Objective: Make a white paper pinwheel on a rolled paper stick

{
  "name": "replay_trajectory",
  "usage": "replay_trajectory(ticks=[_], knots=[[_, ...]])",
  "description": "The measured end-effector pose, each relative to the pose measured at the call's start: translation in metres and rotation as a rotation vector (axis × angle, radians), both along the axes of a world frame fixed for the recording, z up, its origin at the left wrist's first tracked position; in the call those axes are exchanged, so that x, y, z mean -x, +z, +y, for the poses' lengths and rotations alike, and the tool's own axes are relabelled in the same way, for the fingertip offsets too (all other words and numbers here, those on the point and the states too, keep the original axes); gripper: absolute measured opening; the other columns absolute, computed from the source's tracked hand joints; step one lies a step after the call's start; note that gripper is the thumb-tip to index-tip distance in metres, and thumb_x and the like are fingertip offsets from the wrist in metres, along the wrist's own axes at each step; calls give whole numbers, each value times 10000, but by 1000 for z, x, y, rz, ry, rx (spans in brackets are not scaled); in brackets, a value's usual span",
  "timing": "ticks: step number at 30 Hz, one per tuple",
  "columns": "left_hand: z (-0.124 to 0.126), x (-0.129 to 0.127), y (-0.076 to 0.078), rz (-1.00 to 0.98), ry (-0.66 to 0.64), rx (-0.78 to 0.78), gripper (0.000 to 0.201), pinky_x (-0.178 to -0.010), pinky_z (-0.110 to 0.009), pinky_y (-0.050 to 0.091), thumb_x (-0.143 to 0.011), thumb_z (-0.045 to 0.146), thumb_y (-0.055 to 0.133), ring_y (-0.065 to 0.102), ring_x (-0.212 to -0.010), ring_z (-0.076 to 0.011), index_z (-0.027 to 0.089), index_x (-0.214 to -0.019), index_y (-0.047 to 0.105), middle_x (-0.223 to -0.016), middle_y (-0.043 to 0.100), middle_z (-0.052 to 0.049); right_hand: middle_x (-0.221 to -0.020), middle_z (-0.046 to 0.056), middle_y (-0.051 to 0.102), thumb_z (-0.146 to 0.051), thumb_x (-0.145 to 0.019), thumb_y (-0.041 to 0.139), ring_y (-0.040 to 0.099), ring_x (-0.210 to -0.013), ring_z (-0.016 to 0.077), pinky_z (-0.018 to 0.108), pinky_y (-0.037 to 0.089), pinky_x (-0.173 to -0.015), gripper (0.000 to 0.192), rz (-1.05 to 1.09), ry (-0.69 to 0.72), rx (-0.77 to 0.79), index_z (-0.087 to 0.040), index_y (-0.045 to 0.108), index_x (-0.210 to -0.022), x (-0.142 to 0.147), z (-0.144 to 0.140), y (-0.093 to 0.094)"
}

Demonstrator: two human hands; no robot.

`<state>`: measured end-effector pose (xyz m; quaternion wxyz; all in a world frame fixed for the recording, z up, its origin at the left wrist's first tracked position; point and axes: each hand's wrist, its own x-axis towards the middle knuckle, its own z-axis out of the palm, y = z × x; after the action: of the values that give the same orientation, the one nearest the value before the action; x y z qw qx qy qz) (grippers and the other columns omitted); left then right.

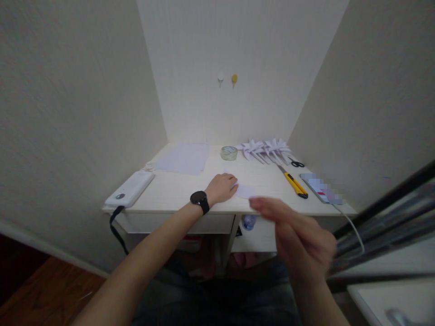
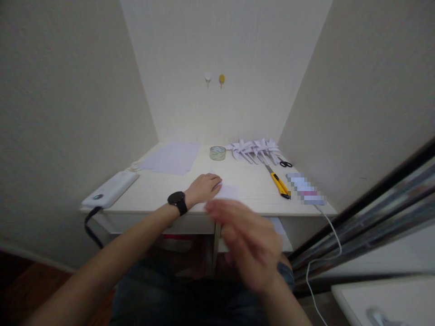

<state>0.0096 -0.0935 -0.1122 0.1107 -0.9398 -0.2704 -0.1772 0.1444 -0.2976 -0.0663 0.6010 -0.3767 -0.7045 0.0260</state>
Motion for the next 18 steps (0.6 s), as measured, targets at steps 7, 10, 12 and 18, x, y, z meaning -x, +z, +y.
replay_trajectory(ticks=[7,10,12,18], knots=[[-2,-1,3,8,27,3,306,-826,-391,462,-984,263,384,588,-980,-248,168,-933,671,-994,667,-101,-1173,263,658,-257,-870,534,536,-1204,386,523,398,-1027,327,-512,-996,454,-71,715,-1070,-123,116,-47],[-1,-1,4,8,35,5,331,-824,-395,460,-987,260,374,576,-982,-252,165,-908,681,-979,655,-111,-1125,308,637,-258,-896,474,567,-1115,406,506,439,-912,375,-588,-1131,604,-31,695,-1095,-147,124,-59],[-1,-1,4,6,44,5,339,-828,-395,461,-988,265,375,572,-969,-252,161,-902,686,-966,645,-117,-1103,305,638,-261,-908,450,597,-1055,389,481,450,-869,382,-611,-1140,625,-33,693,-1095,-149,125,-61],[-3,0,7,18,58,-8,373,-846,-396,453,-1008,346,359,568,-958,-256,154,-934,670,-953,625,-127,-1034,272,677,-223,-934,407,644,-994,334,420,445,-859,379,-639,-1073,701,-40,667,-1139,-151,133,-62]])
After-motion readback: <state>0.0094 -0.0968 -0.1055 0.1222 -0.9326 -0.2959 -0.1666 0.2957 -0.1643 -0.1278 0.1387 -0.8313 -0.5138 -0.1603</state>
